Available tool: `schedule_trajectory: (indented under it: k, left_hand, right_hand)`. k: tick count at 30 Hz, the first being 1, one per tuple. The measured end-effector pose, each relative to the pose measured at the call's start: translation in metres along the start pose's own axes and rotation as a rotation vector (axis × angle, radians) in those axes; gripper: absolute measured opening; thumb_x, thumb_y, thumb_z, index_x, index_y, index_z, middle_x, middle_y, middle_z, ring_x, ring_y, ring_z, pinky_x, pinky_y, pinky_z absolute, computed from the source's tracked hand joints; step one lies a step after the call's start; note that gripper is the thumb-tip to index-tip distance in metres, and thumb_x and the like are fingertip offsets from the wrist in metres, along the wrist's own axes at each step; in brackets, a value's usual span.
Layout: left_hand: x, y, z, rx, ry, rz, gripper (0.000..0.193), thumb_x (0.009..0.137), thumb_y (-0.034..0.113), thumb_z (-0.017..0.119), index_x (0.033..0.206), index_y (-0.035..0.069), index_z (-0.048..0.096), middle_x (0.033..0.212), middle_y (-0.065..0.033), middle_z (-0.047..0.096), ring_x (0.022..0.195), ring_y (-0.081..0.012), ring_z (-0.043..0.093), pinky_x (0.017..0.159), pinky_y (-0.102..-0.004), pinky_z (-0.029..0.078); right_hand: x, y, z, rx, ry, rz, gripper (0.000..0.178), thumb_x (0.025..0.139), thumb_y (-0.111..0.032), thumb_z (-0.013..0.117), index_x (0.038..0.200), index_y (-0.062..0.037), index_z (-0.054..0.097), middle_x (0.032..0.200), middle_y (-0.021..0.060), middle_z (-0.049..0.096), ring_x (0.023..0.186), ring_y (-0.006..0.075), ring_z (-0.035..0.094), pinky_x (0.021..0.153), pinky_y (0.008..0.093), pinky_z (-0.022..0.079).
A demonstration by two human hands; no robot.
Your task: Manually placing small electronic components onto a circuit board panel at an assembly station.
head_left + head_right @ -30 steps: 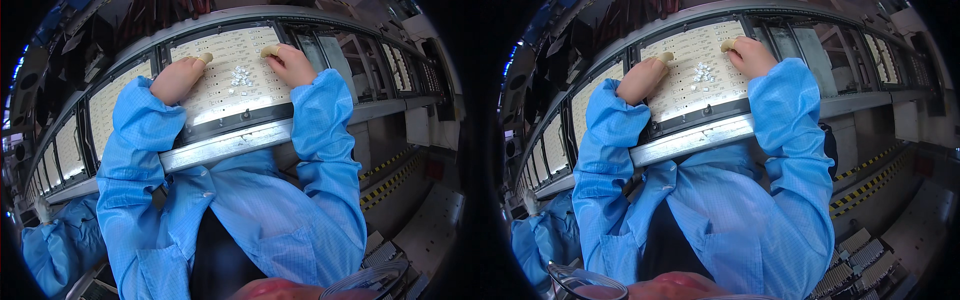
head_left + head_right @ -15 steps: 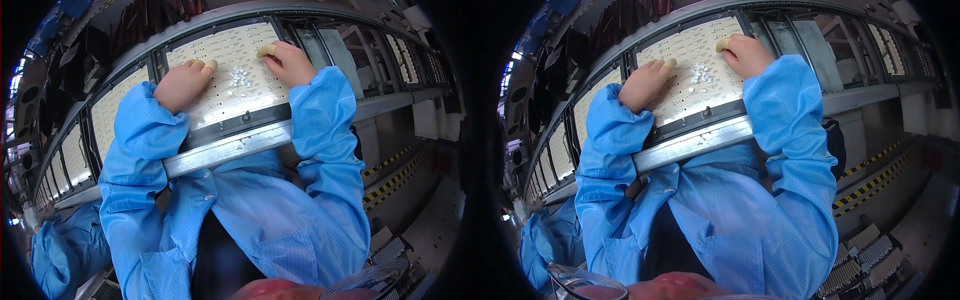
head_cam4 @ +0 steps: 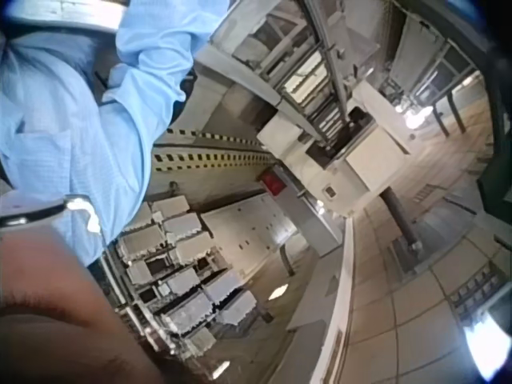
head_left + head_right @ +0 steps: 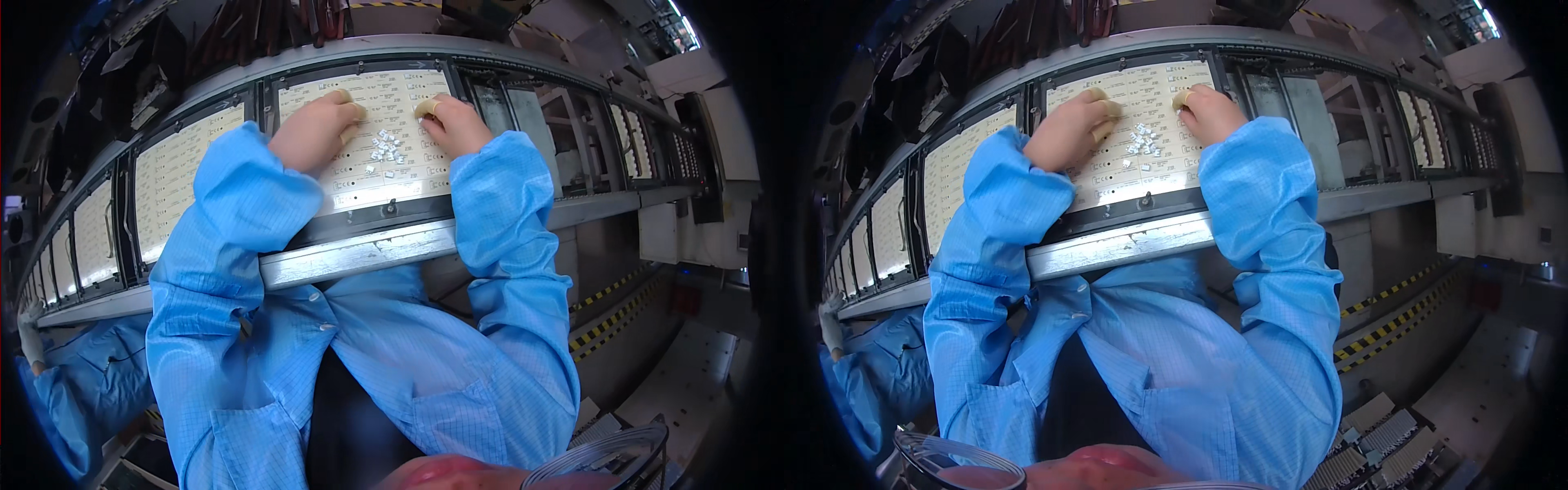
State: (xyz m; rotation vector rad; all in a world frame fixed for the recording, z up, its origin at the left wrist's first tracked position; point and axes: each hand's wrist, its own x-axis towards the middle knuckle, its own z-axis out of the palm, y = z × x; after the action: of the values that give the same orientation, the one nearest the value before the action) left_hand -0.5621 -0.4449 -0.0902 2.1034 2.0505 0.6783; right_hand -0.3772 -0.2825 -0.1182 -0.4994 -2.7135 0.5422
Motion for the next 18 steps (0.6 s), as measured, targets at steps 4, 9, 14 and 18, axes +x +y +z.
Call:
schedule_trajectory:
  k: [4,9,14,18]
  left_hand:
    - [0.015,-0.005,0.015,-0.171,-0.094,0.095,0.026,0.081,0.004,0.060,0.106,0.003,0.061,0.103,-0.0129,0.056,0.092,-0.0285,0.057,0.084,-0.0326,0.045]
    - [0.027,-0.006,0.019,-0.148,-0.213,0.074,0.024,0.082,0.011,0.059,0.105,0.007,0.063,0.104,-0.0122,0.055,0.097,-0.0292,0.055,0.087,-0.0347,0.044]
    - [0.024,-0.002,0.019,-0.095,-0.213,0.110,0.023,0.081,0.011,0.058,0.103,0.006,0.062,0.101,-0.0134,0.056,0.096,-0.0294,0.056,0.085,-0.0348,0.045]
    - [0.024,0.006,0.010,-0.154,-0.190,-0.032,0.027,0.079,0.007,0.056,0.106,0.006,0.059,0.092,-0.0162,0.059,0.089,-0.0308,0.058,0.079,-0.0360,0.046]
  right_hand:
    - [0.001,-0.007,0.001,-0.008,0.014,0.056,0.014,0.082,-0.007,0.059,0.096,-0.0033,0.062,0.094,0.0119,0.059,0.087,0.0282,0.059,0.076,0.0331,0.048]
    - [-0.002,-0.008,0.001,-0.027,0.020,0.069,0.014,0.082,-0.008,0.059,0.095,-0.0029,0.061,0.095,0.0119,0.059,0.088,0.0285,0.059,0.077,0.0333,0.048]
    - [0.001,-0.012,0.005,-0.088,0.016,0.061,0.014,0.083,-0.007,0.057,0.096,-0.0031,0.061,0.093,0.0119,0.057,0.087,0.0295,0.058,0.077,0.0348,0.048]
    - [0.002,-0.018,0.003,-0.183,-0.051,0.046,0.017,0.081,-0.008,0.056,0.096,-0.0031,0.063,0.093,0.0123,0.056,0.089,0.0286,0.058,0.080,0.0350,0.048]
